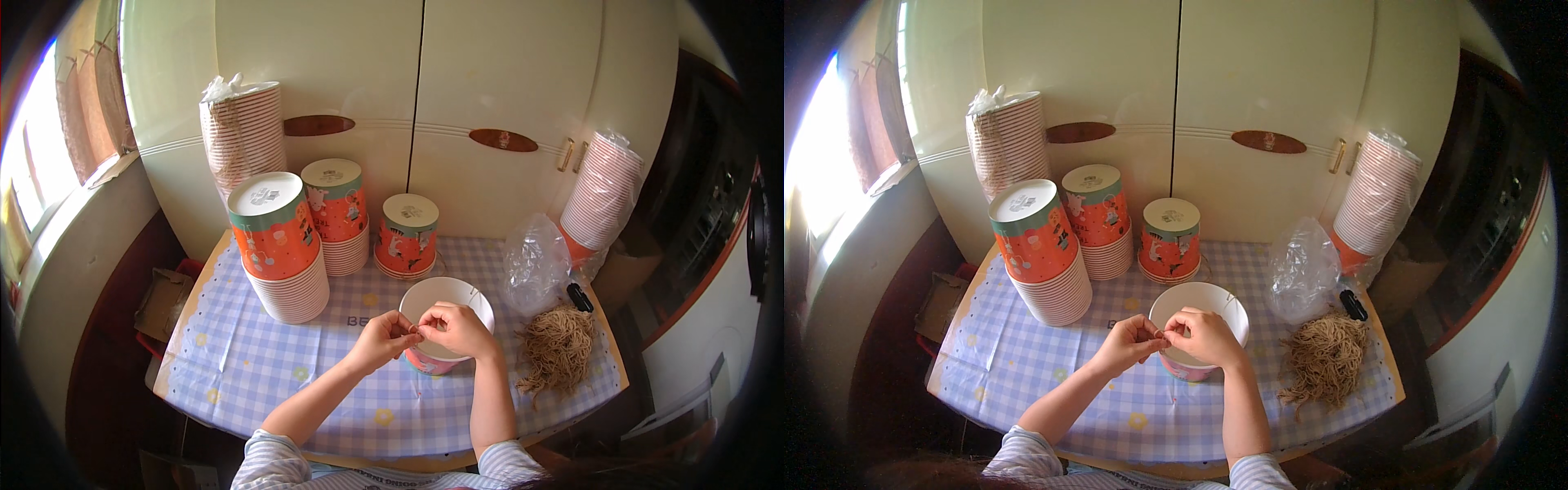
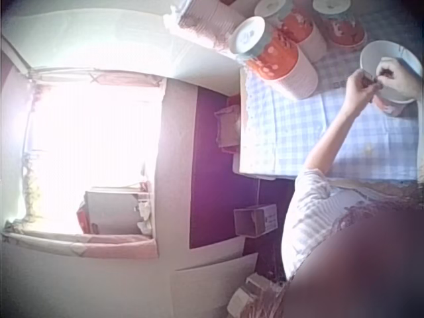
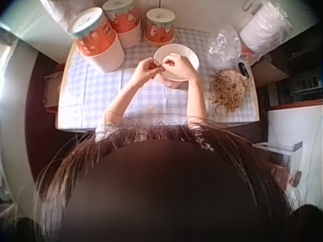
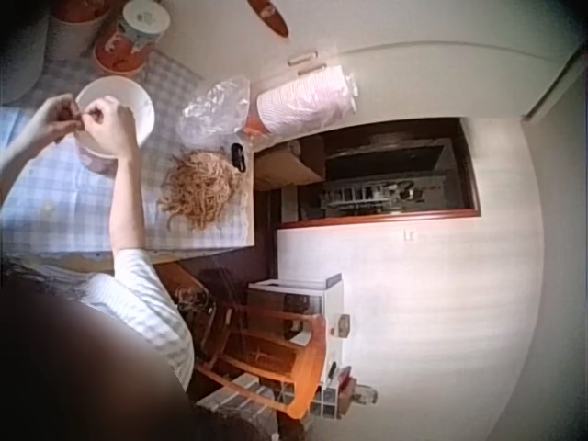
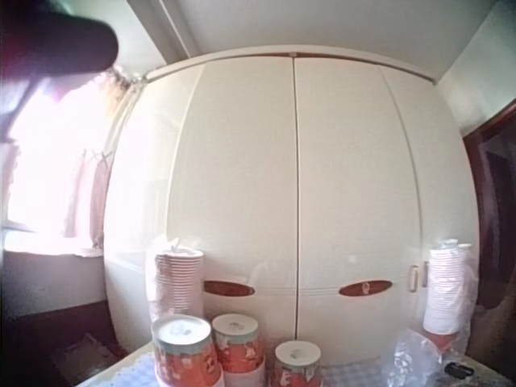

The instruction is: Organizing and tying paper bowls with rubber bands.

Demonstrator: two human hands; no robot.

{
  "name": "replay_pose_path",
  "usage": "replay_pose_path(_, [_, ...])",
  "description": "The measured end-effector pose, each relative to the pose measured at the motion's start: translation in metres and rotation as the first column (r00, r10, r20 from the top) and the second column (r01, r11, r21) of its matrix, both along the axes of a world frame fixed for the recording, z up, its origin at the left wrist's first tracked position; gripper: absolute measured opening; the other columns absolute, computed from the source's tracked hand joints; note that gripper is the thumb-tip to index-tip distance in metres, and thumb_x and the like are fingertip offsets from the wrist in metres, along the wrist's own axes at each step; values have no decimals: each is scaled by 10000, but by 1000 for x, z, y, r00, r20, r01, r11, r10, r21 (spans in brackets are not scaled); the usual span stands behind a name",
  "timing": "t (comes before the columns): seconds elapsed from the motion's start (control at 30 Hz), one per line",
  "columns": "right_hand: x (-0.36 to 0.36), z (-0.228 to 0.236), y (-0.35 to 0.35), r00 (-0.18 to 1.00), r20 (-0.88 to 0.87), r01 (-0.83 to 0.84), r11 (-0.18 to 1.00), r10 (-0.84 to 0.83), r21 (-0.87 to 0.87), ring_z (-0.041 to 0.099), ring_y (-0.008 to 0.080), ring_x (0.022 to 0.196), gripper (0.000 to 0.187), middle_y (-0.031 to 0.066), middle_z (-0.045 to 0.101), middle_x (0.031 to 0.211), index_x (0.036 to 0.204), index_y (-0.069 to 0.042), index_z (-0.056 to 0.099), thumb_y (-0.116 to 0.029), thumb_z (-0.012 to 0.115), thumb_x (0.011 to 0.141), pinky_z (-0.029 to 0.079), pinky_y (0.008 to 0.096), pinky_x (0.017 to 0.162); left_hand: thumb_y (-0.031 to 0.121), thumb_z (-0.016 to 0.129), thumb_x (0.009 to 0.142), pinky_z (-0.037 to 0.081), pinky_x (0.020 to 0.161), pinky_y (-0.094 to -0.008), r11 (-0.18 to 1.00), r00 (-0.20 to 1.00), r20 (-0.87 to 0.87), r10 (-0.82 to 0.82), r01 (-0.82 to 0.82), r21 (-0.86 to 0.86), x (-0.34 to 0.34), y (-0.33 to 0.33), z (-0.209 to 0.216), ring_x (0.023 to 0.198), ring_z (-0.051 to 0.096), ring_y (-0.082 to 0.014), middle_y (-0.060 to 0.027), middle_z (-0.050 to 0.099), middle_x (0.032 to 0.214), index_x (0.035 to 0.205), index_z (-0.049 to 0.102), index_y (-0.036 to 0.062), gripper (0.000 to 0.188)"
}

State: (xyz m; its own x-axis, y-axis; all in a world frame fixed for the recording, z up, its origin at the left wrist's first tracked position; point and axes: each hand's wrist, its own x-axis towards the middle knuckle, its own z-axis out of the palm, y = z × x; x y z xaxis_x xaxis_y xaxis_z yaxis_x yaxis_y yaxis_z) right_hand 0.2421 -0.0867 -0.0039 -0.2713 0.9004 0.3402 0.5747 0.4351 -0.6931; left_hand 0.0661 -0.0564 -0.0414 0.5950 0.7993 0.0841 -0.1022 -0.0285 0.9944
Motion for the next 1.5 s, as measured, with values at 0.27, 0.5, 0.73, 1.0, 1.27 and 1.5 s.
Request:
replay_pose_path(0.27, [7,14,-7,997,-1,-81,981,82,-179,468,58,603,270,-22,559,748,943,-48,571,-91,678,699,420,223,562,55,604,815,346,435,-173,1000,999,35,16,-15,-25,-1,1,0,542,479,-29,-30,605,714,842,497,18,116])
replay_pose_path(0.5, [4,10,-4,996,24,-82,981,88,-178,468,69,615,283,-15,560,756,931,-57,575,-104,705,684,423,222,575,55,594,823,336,446,-169,1000,999,40,3,-2,-31,-1,1,0,551,468,-26,-15,593,713,871,508,15,106])
replay_pose_path(0.73, [3,3,0,997,-18,-76,996,75,-53,508,110,615,186,21,595,754,841,-47,586,-122,690,707,434,257,572,53,603,819,309,428,-169,999,1000,19,14,-13,-44,0,0,1,532,441,-20,8,545,668,856,526,17,93])
replay_pose_path(1.0, [2,0,2,995,-64,-81,994,76,-68,512,78,614,109,15,587,705,791,-25,583,-88,659,746,438,241,575,63,602,821,334,454,-172,1000,1000,23,13,-14,23,0,-2,1,566,460,-21,1,573,704,837,501,24,109])
replay_pose_path(1.27, [0,-2,2,992,-122,-34,993,20,-114,566,116,607,97,63,604,667,774,-3,573,-89,612,753,462,261,583,66,566,829,396,494,-186,998,999,-11,42,-41,57,-2,-2,1,593,500,-43,-17,591,721,870,509,8,91])
replay_pose_path(1.5, [0,-3,3,991,-136,-31,994,16,-105,562,101,614,86,57,604,670,766,0,567,-74,610,754,462,251,588,51,554,843,397,490,-185,984,993,-43,109,-101,148,-4,4,-2,574,485,-42,-17,578,745,866,528,-4,65])
